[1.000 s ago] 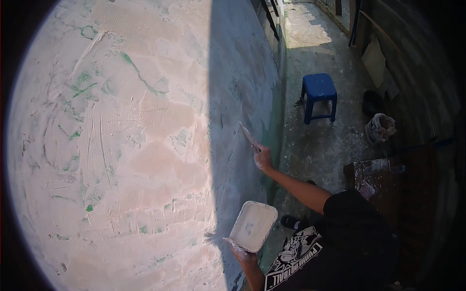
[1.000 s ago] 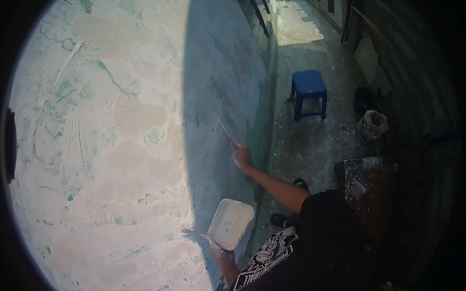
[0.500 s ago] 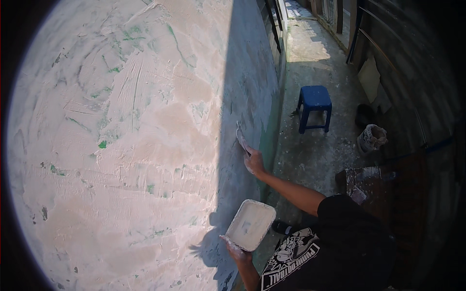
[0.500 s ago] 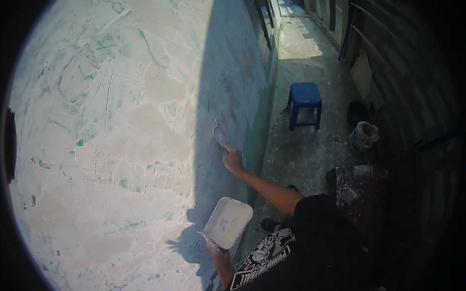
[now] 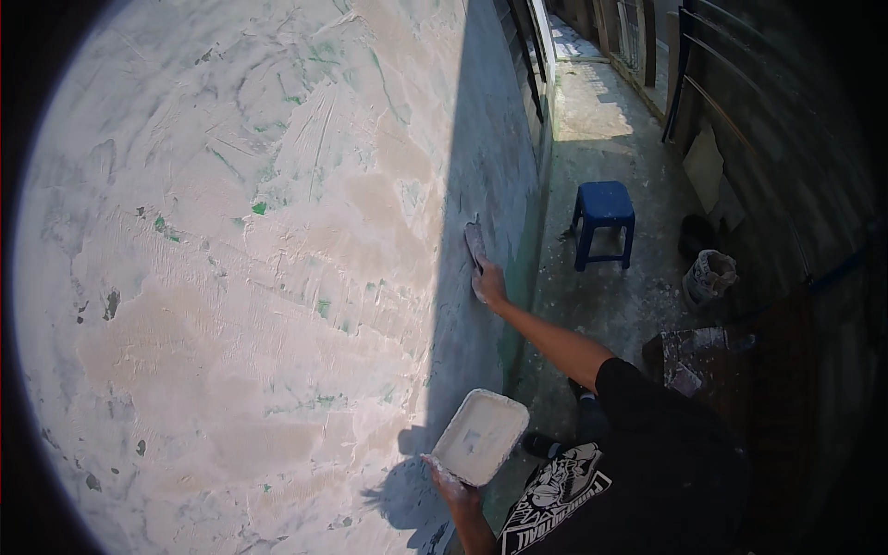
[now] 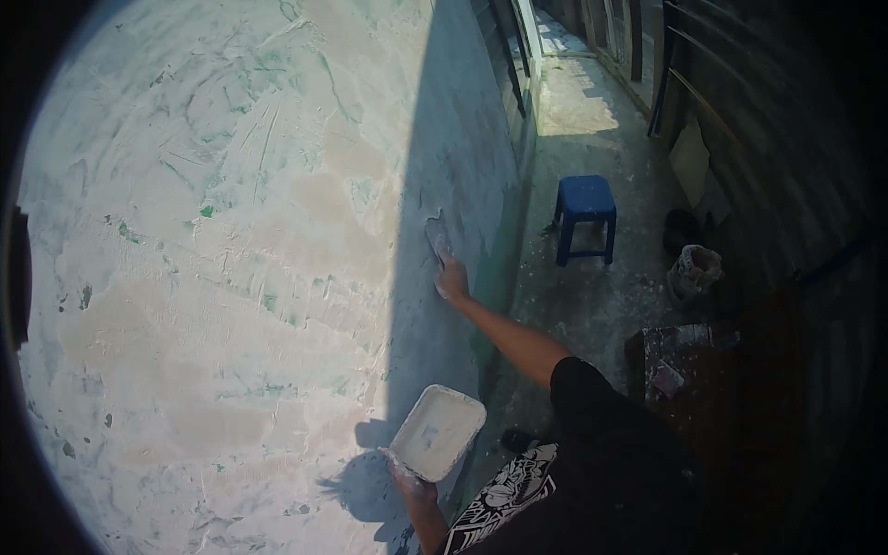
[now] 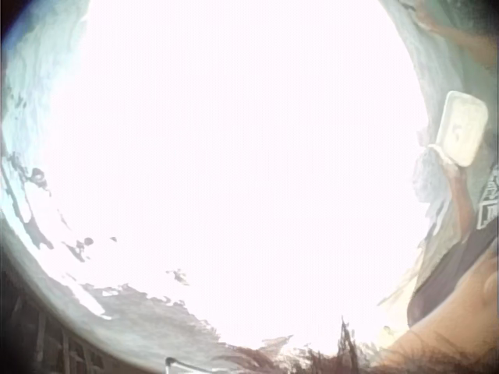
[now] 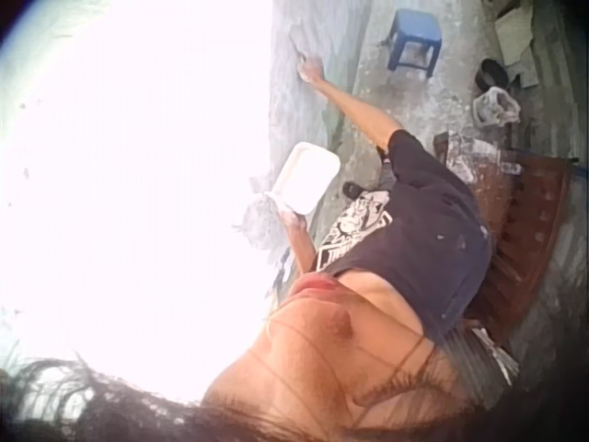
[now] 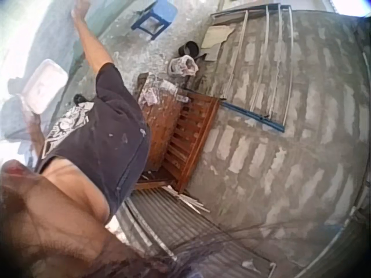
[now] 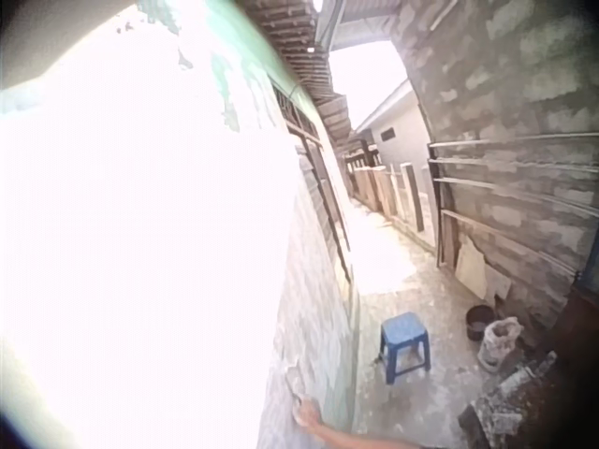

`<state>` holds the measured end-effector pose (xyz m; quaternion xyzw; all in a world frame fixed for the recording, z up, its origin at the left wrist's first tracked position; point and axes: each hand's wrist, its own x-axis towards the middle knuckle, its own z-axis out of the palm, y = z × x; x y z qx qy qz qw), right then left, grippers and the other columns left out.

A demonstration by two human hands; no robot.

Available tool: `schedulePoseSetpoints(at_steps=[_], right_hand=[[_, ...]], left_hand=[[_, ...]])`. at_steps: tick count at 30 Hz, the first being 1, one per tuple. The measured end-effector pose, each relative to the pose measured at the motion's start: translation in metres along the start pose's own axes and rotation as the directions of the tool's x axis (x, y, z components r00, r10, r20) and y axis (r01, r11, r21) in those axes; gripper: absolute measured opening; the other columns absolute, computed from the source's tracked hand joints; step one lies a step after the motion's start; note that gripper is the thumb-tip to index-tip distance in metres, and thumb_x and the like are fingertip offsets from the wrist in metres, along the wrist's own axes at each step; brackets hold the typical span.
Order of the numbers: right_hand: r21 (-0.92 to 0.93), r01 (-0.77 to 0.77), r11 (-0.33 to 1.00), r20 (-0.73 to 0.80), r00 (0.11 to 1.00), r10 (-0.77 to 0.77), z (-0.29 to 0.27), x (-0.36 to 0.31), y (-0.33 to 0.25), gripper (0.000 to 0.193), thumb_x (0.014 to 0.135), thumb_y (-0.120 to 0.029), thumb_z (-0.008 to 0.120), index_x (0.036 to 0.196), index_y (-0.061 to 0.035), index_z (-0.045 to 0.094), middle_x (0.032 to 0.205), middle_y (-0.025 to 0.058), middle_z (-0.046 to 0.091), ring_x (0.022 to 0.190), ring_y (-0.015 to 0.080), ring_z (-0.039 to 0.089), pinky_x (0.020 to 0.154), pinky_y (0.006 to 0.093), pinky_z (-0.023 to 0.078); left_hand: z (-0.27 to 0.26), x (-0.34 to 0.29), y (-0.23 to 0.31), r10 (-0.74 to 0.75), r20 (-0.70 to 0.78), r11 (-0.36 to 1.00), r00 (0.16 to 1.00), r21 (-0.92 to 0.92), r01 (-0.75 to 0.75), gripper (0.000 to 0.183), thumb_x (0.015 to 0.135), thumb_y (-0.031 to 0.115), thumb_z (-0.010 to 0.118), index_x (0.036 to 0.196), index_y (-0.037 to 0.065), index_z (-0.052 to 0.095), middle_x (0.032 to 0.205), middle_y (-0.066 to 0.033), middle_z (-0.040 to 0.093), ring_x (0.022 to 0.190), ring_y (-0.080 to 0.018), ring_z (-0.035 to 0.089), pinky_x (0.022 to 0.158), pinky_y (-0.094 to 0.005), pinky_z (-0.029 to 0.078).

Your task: Applying plaster putty to a wall using a putty knife to smooth and patch a surface.

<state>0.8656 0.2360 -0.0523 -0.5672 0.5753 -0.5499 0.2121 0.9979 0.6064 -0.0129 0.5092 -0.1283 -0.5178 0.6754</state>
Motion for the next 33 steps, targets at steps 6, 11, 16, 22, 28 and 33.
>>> schedulePoseSetpoints(at_steps=[6,11,16,22,28,33], right_hand=[[0.094,0.232,0.968,0.034,0.971,-0.236,-0.017,-0.071,0.013,0.026,0.081,-0.005,0.056,0.107,0.0011,0.059,0.084,0.0273,0.06,0.075,0.0376,0.062,0.067,0.0381,0.047],[0.271,-0.091,0.958,0.198,0.979,0.037,-0.067,-0.09,0.024,0.019,0.085,-0.009,0.062,0.101,0.002,0.061,0.082,0.0085,0.063,0.074,0.0119,0.056,0.066,0.0284,0.046],[0.51,-0.269,0.817,0.386,0.92,0.062,-0.146,-0.09,-0.043,0.021,0.085,-0.008,0.064,0.104,0.0006,0.061,0.088,-0.0013,0.062,0.077,0.0051,0.053,0.068,0.0227,0.046],[0.19,0.224,0.956,0.745,0.601,-0.289,-0.198,-0.104,-0.105,0.017,0.082,-0.01,0.064,0.098,-0.0058,0.061,0.08,0.0091,0.065,0.064,0.0204,0.061,0.061,0.0291,0.047],[0.141,0.718,0.682,0.851,0.264,-0.454,-0.207,-0.138,-0.13,0.017,0.073,-0.014,0.062,0.09,-0.009,0.058,0.076,0.0108,0.064,0.074,0.0291,0.065,0.061,0.042,0.051],[0.181,0.752,0.634,0.798,0.264,-0.542,-0.211,-0.168,-0.106,0.025,0.073,-0.008,0.058,0.097,-0.0124,0.06,0.083,0.0082,0.066,0.074,0.0278,0.065,0.062,0.0388,0.052]], left_hand=[[-0.004,0.002,-0.001,-0.082,0.028,0.993,0.996,-0.087,0.084,0.062,0.096,0.052,0.026,0.126,0.0,0.043,0.125,-0.0168,0.05,0.113,-0.0308,0.051,0.097,-0.0447,0.042],[-0.002,0.017,-0.01,-0.068,0.083,0.995,0.994,-0.066,0.074,0.062,0.097,0.051,0.027,0.125,-0.002,0.043,0.124,-0.0178,0.051,0.112,-0.0298,0.052,0.096,-0.0431,0.042],[0.002,0.026,-0.012,-0.037,0.079,0.996,0.996,-0.076,0.043,0.057,0.099,0.046,0.024,0.124,-0.001,0.044,0.122,-0.016,0.052,0.11,-0.0277,0.053,0.098,-0.0409,0.041],[0.029,0.027,-0.012,0.011,-0.024,0.995,1.0,-0.1,-0.014,0.058,0.097,0.048,0.032,0.117,-0.004,0.048,0.111,-0.016,0.058,0.098,-0.0257,0.06,0.088,-0.0377,0.049],[0.04,0.024,-0.016,0.006,0.072,0.999,0.997,-0.037,-0.003,0.057,0.097,0.049,0.034,0.113,-0.004,0.051,0.106,-0.015,0.061,0.093,-0.0246,0.062,0.085,-0.0375,0.05],[0.05,0.004,-0.01,-0.072,0.133,0.99,0.988,-0.107,0.087,0.063,0.096,0.052,0.03,0.121,-0.004,0.045,0.115,-0.018,0.056,0.1,-0.0276,0.06,0.088,-0.0396,0.049]])
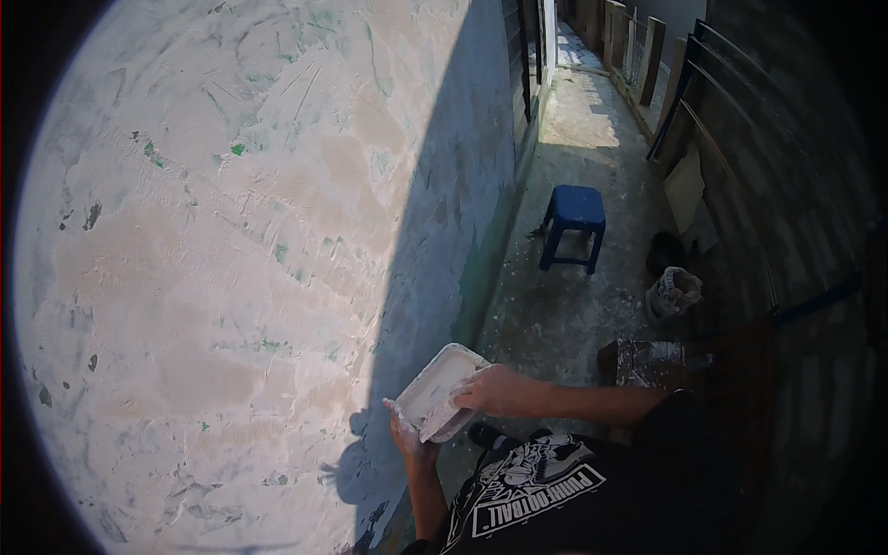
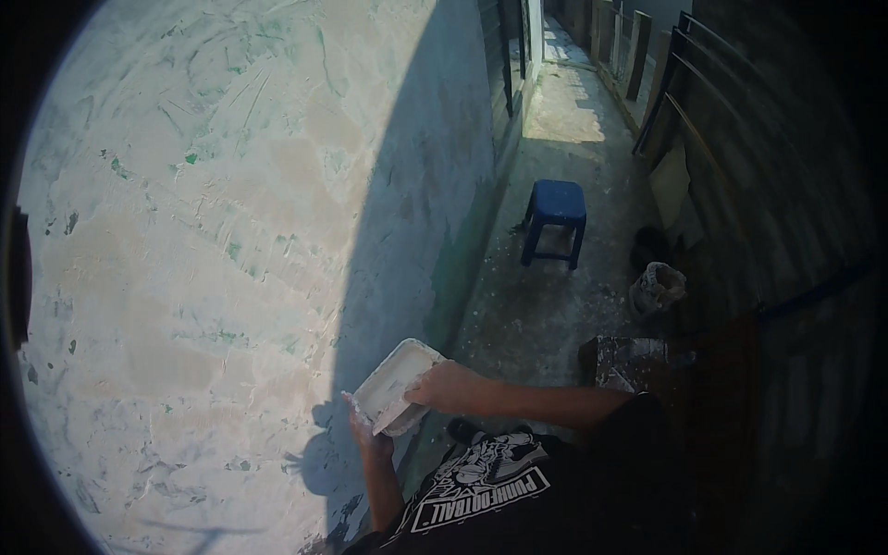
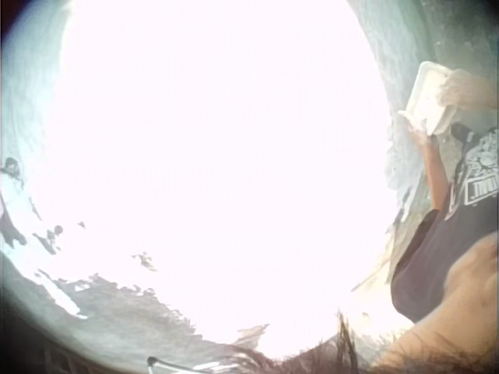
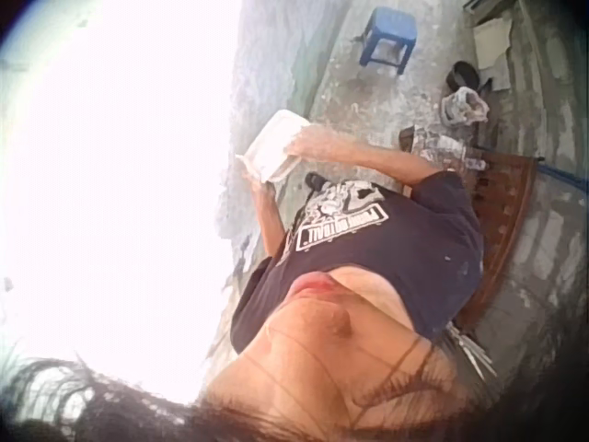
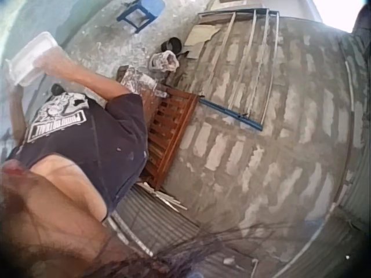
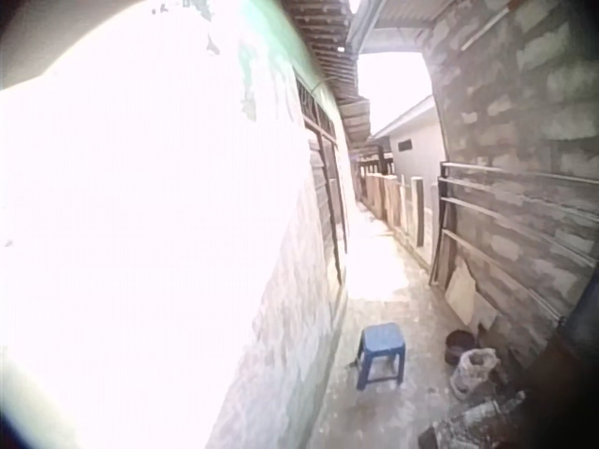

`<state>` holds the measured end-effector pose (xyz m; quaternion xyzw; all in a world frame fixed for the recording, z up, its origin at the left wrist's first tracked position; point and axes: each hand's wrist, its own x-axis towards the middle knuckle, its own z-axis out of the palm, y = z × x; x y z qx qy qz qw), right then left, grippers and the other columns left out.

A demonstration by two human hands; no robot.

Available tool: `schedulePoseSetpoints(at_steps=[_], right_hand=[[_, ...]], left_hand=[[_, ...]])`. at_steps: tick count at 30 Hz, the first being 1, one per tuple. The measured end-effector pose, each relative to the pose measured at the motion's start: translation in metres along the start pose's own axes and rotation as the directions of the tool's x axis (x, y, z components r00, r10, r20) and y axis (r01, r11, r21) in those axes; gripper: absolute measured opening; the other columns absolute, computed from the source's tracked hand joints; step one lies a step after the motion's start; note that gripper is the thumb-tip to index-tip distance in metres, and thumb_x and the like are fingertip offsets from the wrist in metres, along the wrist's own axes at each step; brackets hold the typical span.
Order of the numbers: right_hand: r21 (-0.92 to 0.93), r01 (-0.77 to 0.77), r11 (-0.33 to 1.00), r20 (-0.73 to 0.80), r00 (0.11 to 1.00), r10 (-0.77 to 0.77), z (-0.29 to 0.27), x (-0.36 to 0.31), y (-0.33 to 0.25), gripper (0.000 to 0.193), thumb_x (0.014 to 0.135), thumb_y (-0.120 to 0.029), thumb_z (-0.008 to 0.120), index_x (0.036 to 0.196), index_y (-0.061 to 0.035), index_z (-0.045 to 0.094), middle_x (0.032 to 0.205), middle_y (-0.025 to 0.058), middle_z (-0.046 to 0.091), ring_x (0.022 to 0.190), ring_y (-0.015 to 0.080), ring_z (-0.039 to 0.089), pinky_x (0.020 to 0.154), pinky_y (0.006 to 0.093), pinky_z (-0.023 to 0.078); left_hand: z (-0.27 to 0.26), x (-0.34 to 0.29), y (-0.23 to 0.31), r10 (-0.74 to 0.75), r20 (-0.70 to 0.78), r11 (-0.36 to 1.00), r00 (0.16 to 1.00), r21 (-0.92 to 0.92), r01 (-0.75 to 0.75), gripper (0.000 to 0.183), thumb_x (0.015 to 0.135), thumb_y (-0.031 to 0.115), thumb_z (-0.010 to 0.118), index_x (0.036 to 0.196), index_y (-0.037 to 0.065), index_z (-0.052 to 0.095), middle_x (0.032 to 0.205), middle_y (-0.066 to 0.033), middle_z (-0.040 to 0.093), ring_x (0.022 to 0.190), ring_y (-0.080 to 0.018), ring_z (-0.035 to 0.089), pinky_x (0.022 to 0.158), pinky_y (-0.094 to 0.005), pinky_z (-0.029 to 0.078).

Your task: Applying plaster putty to a wall using a putty knife to smooth and patch a surface.

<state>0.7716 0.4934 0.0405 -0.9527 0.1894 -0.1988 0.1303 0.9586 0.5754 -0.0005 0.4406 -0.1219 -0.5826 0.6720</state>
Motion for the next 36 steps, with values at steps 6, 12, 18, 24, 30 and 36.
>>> schedulePoseSetpoints(at_steps=[6,12,18,24,30,36], right_hand=[[0.039,-0.079,0.996,0.216,0.974,0.069,-0.024,-0.023,-0.017,0.018,0.074,-0.008,0.057,0.091,-0.0105,0.061,0.079,0.0094,0.066,0.075,0.0276,0.066,0.063,0.0394,0.052],[0.013,-0.083,0.996,0.075,0.994,0.082,-0.017,-0.057,-0.03,0.008,0.075,-0.009,0.057,0.082,-0.0085,0.061,0.071,0.011,0.064,0.071,0.0288,0.066,0.062,0.0401,0.052],[0.1,-0.121,0.988,-0.031,0.992,0.124,-0.032,-0.097,-0.041,0.012,0.072,-0.007,0.059,0.083,-0.0081,0.061,0.074,0.0102,0.064,0.072,0.0275,0.066,0.063,0.0393,0.052],[0.181,-0.165,0.969,-0.228,0.952,0.205,-0.039,-0.139,-0.049,0.024,0.069,-0.008,0.062,0.093,-0.0105,0.062,0.085,0.0048,0.066,0.077,0.0242,0.066,0.064,0.036,0.052],[0.513,-0.219,0.83,-0.401,0.794,0.457,-0.047,-0.172,-0.045,0.024,0.075,-0.008,0.063,0.099,-0.0069,0.062,0.09,0.0097,0.066,0.077,0.0289,0.064,0.064,0.0365,0.051],[0.823,-0.075,0.563,-0.491,0.404,0.772,-0.014,-0.192,-0.024,0.024,0.085,-0.013,0.062,0.105,0.0004,0.061,0.09,0.0191,0.065,0.083,0.0239,0.065,0.074,0.029,0.048]], left_hand=[[-0.024,-0.016,-0.027,-0.007,0.045,0.991,0.999,0.136,0.001,0.067,0.095,0.055,0.027,0.127,-0.002,0.041,0.12,-0.0175,0.054,0.107,-0.0289,0.056,0.092,-0.0409,0.047],[0.001,-0.04,-0.034,-0.066,-0.049,0.979,0.997,0.19,0.074,0.065,0.096,0.053,0.024,0.129,0.0,0.04,0.128,-0.0156,0.049,0.113,-0.03,0.052,0.095,-0.0438,0.046],[0.014,-0.059,-0.047,-0.083,-0.003,0.972,0.997,0.219,0.081,0.065,0.096,0.054,0.025,0.131,0.001,0.038,0.131,-0.0154,0.046,0.115,-0.0305,0.051,0.095,-0.0441,0.046],[0.022,-0.069,-0.071,-0.135,0.095,0.953,0.986,0.286,0.103,0.051,0.097,0.042,0.031,0.131,0.005,0.04,0.127,-0.0148,0.049,0.112,-0.0279,0.054,0.092,-0.0413,0.048],[0.041,-0.076,-0.092,-0.188,0.105,0.949,0.976,0.274,0.154,0.049,0.097,0.04,0.03,0.133,0.008,0.039,0.13,-0.0112,0.047,0.117,-0.0282,0.05,0.096,-0.0429,0.045],[0.068,-0.082,-0.103,-0.192,0.166,0.931,0.967,0.343,0.126,0.067,0.095,0.055,0.024,0.137,0.005,0.032,0.136,-0.0131,0.042,0.122,-0.0301,0.045,0.103,-0.044,0.038]])
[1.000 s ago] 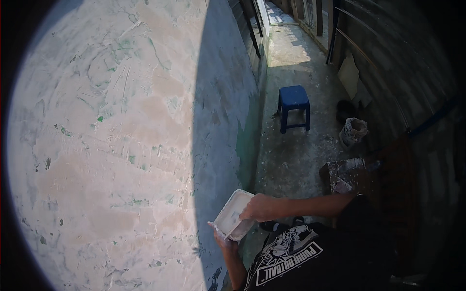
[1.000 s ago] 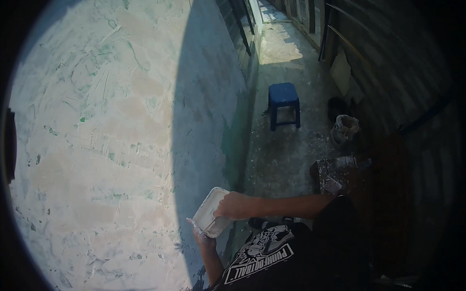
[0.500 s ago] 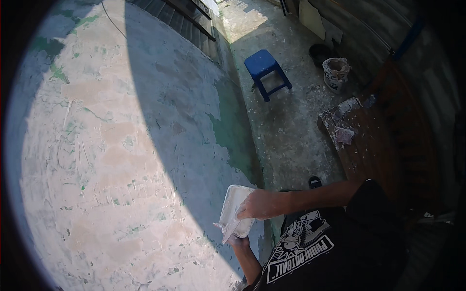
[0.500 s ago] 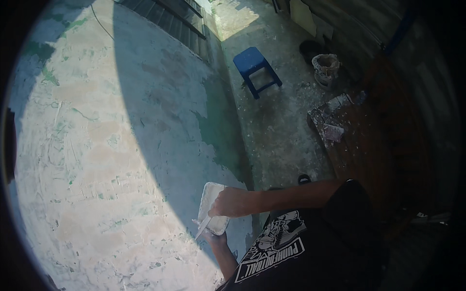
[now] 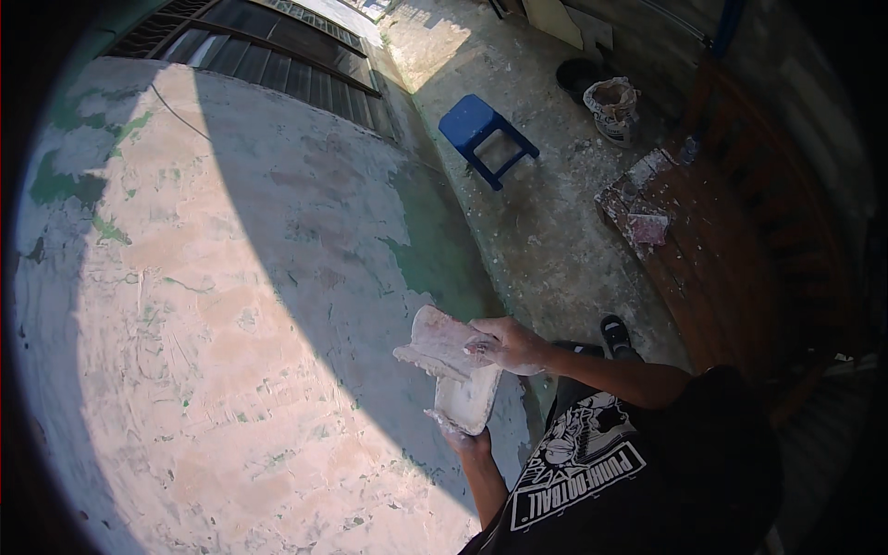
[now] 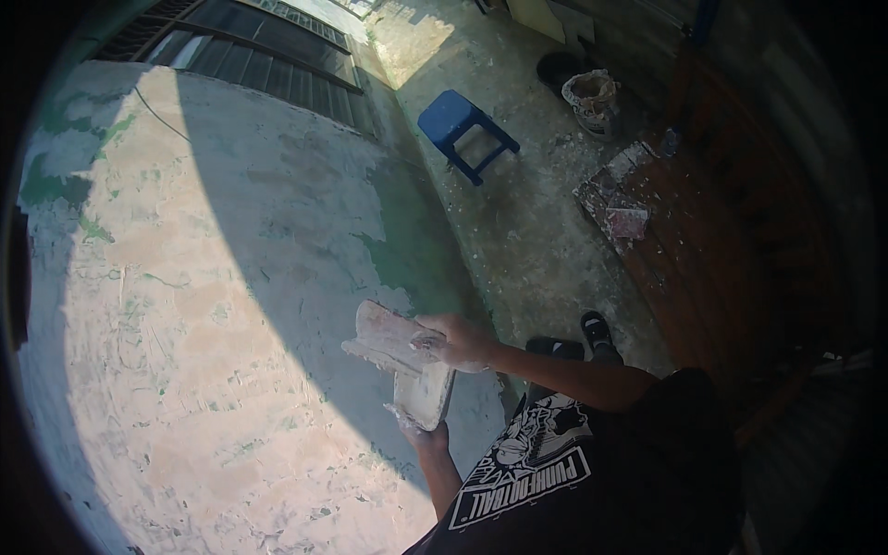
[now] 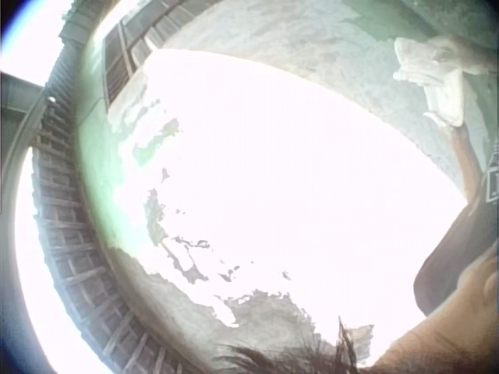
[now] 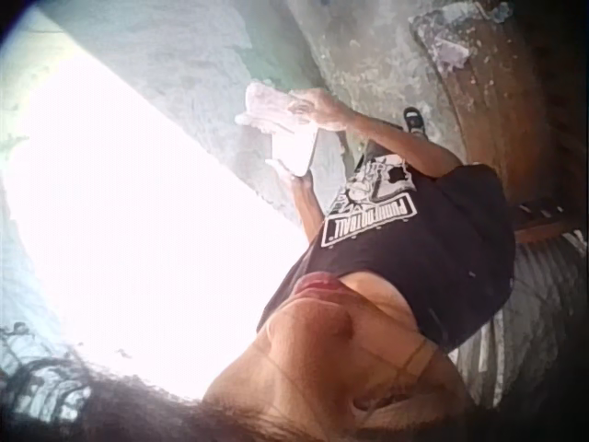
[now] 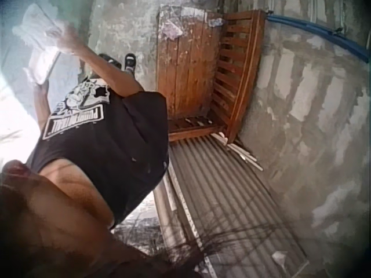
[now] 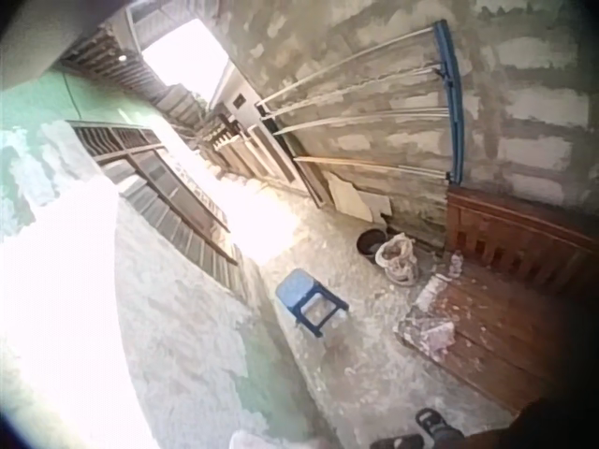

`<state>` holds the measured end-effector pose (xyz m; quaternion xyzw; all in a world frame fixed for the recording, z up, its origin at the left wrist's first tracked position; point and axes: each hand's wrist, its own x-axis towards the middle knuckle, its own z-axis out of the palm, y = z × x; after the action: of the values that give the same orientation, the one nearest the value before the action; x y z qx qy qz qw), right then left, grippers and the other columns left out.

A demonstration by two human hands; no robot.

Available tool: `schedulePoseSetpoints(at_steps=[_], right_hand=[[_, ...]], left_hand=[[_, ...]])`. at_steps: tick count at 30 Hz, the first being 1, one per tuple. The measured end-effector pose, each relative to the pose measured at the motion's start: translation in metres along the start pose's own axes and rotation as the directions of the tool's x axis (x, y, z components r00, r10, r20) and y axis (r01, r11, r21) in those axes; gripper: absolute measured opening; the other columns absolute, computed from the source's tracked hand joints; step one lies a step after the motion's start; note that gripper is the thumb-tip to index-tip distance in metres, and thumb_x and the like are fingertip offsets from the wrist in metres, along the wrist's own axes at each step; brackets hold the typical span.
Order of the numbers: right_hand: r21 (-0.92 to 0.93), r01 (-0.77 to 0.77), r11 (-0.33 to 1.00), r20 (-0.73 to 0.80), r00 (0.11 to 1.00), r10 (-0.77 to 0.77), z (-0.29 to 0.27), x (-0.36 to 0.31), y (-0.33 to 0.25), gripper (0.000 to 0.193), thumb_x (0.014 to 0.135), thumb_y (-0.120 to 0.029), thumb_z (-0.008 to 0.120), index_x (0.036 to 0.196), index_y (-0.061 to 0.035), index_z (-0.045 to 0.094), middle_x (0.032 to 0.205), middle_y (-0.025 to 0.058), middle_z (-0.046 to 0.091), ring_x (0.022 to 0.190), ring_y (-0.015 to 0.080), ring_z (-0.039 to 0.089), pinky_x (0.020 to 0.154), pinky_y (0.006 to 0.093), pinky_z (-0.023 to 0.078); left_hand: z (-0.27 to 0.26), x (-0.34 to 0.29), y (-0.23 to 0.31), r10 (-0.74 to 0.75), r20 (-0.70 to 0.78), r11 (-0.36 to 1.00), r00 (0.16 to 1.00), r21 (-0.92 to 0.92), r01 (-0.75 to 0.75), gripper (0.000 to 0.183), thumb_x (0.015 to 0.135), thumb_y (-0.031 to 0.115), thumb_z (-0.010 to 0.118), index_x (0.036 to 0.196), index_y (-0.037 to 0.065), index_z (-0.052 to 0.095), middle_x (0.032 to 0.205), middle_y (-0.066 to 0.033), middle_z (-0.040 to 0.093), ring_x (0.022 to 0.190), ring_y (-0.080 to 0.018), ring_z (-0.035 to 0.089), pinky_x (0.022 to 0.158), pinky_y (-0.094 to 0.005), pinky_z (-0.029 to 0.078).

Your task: Applying plaster putty to a wall using a putty knife to smooth and patch a surface.

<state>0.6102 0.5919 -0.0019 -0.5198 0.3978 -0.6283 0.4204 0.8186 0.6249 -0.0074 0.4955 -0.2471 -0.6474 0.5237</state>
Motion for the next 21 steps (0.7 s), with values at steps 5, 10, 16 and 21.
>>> schedulePoseSetpoints(at_steps=[5,10,16,21], right_hand=[[0.689,-0.287,0.666,0.051,0.935,0.35,-0.021,-0.001,0.005,0.027,0.089,-0.009,0.058,0.115,0.0013,0.054,0.103,0.0047,0.061,0.091,0.0113,0.059,0.08,0.0271,0.047],[0.853,-0.258,0.454,0.044,0.902,0.43,-0.039,-0.016,0.02,0.029,0.09,-0.007,0.054,0.118,-0.0001,0.051,0.108,0.0064,0.06,0.1,0.0145,0.058,0.087,0.0303,0.046],[0.913,-0.217,0.344,0.033,0.883,0.469,-0.055,-0.032,0.026,0.032,0.09,-0.005,0.052,0.121,-0.0014,0.049,0.114,0.0073,0.059,0.106,0.0183,0.058,0.092,0.0344,0.045],[0.922,-0.16,0.352,-0.032,0.876,0.482,-0.063,-0.04,0.029,0.032,0.089,-0.006,0.054,0.12,-0.0008,0.049,0.112,0.0079,0.059,0.103,0.0182,0.059,0.091,0.0339,0.046]], left_hand=[[0.004,-0.002,0.002,-0.004,-0.012,1.0,1.0,-0.025,0.004,0.065,0.095,0.054,0.023,0.138,0.006,0.031,0.138,-0.0131,0.041,0.123,-0.0301,0.044,0.104,-0.0443,0.036],[0.004,0.001,-0.004,-0.031,0.017,0.998,0.999,-0.045,0.032,0.062,0.096,0.052,0.025,0.137,0.006,0.033,0.136,-0.0132,0.042,0.122,-0.0298,0.045,0.104,-0.0446,0.038],[0.006,0.006,-0.011,-0.054,0.047,0.998,0.997,-0.019,0.055,0.061,0.096,0.051,0.025,0.135,0.005,0.035,0.133,-0.0141,0.045,0.117,-0.0305,0.05,0.1,-0.045,0.042],[0.018,0.006,-0.013,-0.072,0.051,0.997,0.996,0.024,0.071,0.062,0.095,0.054,0.026,0.135,0.007,0.037,0.134,-0.0101,0.046,0.119,-0.0274,0.048,0.1,-0.043,0.04]])
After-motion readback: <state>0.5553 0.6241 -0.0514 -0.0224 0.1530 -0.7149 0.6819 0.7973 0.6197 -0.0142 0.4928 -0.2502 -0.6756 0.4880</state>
